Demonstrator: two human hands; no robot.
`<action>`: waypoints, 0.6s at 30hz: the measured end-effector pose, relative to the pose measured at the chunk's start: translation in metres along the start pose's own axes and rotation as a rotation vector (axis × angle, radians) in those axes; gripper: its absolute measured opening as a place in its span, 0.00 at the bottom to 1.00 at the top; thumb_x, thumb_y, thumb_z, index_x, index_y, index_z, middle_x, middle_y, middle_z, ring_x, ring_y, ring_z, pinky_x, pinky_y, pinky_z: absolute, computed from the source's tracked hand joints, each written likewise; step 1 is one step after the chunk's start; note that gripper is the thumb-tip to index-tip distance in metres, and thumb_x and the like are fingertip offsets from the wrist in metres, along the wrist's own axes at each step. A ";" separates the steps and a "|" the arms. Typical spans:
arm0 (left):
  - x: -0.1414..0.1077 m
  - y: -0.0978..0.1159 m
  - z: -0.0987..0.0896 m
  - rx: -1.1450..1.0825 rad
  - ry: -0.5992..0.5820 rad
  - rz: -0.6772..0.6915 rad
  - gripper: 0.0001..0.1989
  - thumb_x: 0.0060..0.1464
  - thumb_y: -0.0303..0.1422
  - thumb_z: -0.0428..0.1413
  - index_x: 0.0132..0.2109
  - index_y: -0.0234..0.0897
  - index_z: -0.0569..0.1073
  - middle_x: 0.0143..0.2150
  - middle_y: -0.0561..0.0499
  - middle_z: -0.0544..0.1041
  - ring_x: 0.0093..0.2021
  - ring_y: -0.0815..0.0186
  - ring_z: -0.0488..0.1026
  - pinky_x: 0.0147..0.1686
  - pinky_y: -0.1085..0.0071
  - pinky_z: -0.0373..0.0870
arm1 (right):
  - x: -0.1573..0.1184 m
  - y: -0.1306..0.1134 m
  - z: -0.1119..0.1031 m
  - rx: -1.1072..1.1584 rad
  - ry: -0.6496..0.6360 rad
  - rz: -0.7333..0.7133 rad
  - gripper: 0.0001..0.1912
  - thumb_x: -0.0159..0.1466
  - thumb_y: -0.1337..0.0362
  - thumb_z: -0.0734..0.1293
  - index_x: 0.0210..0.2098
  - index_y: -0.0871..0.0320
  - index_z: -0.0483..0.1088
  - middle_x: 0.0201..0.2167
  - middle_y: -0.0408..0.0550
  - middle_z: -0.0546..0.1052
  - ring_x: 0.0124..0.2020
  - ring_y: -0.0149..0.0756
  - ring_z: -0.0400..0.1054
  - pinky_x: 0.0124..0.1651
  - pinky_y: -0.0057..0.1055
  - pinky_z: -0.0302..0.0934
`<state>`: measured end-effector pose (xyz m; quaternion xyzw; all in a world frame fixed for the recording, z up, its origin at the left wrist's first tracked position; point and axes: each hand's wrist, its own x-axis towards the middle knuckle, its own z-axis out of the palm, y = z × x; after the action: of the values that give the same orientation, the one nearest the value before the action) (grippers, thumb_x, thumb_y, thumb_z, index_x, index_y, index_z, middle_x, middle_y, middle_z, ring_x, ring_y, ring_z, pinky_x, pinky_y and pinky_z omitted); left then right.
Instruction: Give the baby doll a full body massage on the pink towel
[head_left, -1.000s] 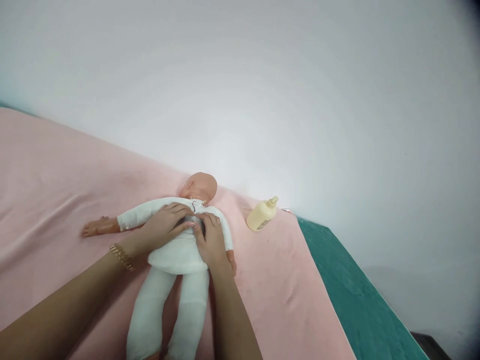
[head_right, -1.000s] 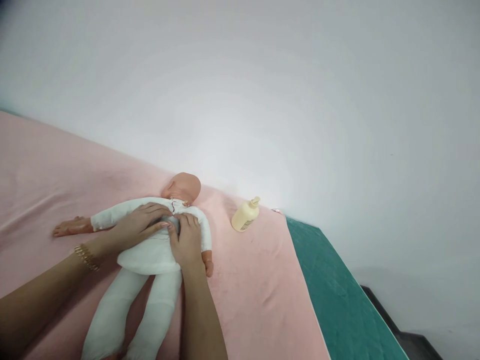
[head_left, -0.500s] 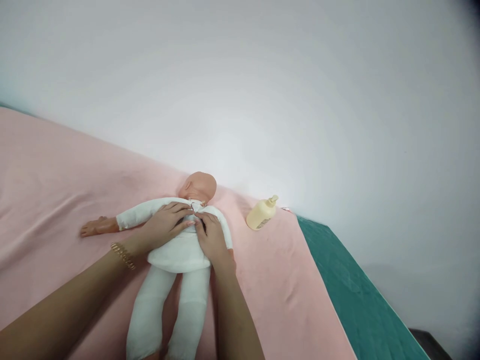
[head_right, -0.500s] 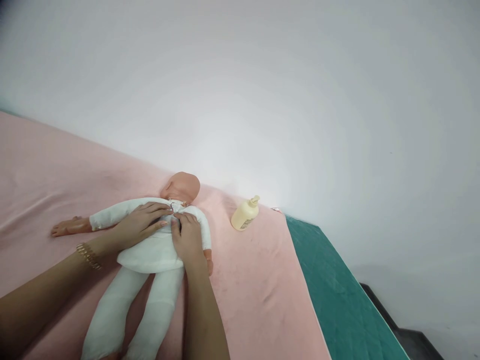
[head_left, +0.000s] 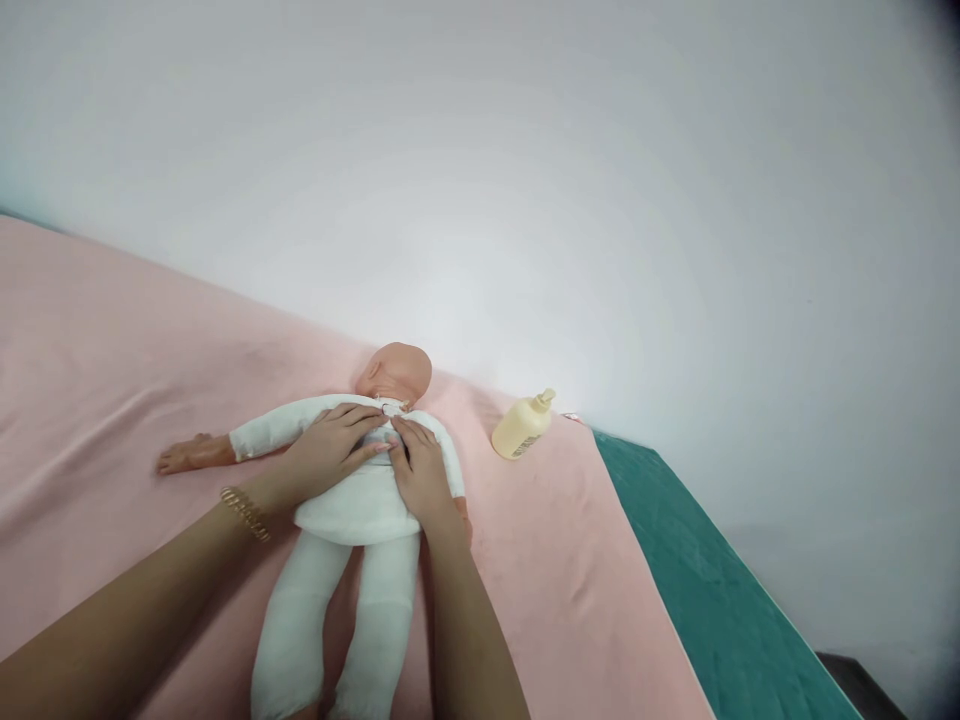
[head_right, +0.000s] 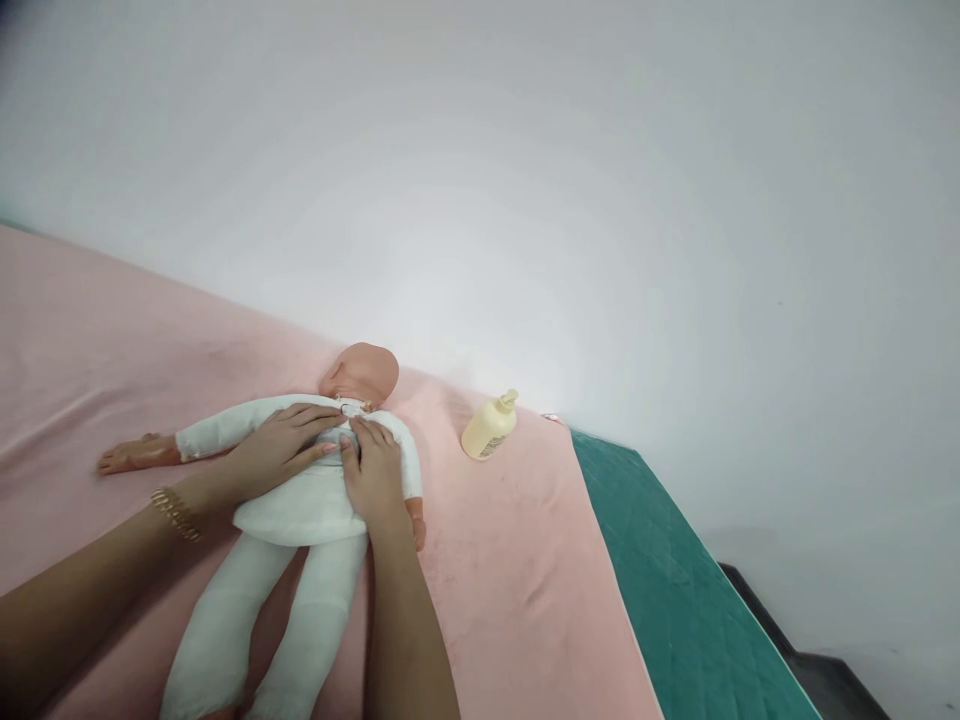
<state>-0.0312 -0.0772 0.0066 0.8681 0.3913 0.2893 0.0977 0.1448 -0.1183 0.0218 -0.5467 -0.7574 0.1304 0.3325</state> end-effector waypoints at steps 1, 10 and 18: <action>0.000 0.000 0.000 0.003 0.000 -0.002 0.29 0.64 0.49 0.39 0.58 0.33 0.69 0.59 0.42 0.70 0.59 0.55 0.63 0.59 0.55 0.58 | 0.000 0.000 0.000 -0.005 -0.005 0.005 0.20 0.69 0.65 0.58 0.57 0.64 0.67 0.58 0.53 0.71 0.60 0.41 0.61 0.64 0.39 0.52; -0.002 0.000 0.000 0.022 0.044 0.029 0.30 0.64 0.50 0.39 0.58 0.35 0.70 0.60 0.42 0.69 0.60 0.54 0.63 0.58 0.54 0.60 | -0.002 -0.004 -0.001 -0.007 0.014 0.010 0.20 0.69 0.64 0.57 0.58 0.64 0.67 0.59 0.52 0.69 0.61 0.40 0.59 0.65 0.39 0.50; -0.001 -0.001 0.002 0.041 0.052 0.042 0.30 0.65 0.50 0.40 0.62 0.35 0.66 0.62 0.44 0.68 0.61 0.55 0.62 0.58 0.54 0.59 | -0.003 -0.004 -0.001 -0.036 -0.013 -0.007 0.23 0.70 0.63 0.56 0.62 0.63 0.61 0.65 0.50 0.62 0.65 0.39 0.54 0.67 0.41 0.47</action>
<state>-0.0317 -0.0772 0.0043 0.8701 0.3815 0.3056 0.0636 0.1429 -0.1231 0.0237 -0.5492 -0.7635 0.1192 0.3183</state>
